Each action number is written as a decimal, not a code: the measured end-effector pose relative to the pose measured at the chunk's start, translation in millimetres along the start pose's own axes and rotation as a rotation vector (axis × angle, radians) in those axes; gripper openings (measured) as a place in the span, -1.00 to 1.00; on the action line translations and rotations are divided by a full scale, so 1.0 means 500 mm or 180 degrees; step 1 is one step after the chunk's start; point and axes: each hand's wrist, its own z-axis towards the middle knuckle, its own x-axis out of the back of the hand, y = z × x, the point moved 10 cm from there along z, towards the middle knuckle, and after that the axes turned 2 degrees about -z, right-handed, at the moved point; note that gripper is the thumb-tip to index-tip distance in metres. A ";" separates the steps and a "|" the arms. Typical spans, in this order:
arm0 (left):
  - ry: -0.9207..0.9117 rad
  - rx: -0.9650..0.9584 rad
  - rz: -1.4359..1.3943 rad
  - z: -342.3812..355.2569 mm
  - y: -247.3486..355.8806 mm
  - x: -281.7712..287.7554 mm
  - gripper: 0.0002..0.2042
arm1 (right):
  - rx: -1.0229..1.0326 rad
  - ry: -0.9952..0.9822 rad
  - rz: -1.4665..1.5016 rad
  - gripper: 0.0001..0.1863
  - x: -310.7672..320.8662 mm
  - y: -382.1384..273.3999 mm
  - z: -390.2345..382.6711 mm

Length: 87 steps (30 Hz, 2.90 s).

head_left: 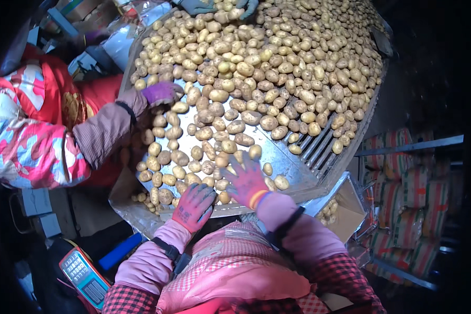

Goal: Sorting potatoes at a large central table into boxes and bags in a produce warehouse environment.

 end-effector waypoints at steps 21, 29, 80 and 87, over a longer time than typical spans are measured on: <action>0.0247 -0.0239 0.0141 -0.007 0.022 -0.019 -0.59 | -0.1397 0.0825 0.1221 -0.39 0.058 0.124 -0.308; 0.0313 -0.0609 0.0229 -0.023 0.033 -0.041 -0.61 | -0.2338 0.1554 0.2286 -0.39 0.055 0.073 -0.605; 0.1028 0.1683 -0.1182 -0.371 0.094 0.083 -0.70 | -0.2256 0.0605 0.1801 -0.59 0.024 0.145 -0.603; 0.1196 0.1711 -0.1259 -0.462 0.033 0.123 -0.70 | -0.2881 0.0295 0.1675 -0.50 0.009 0.154 -0.582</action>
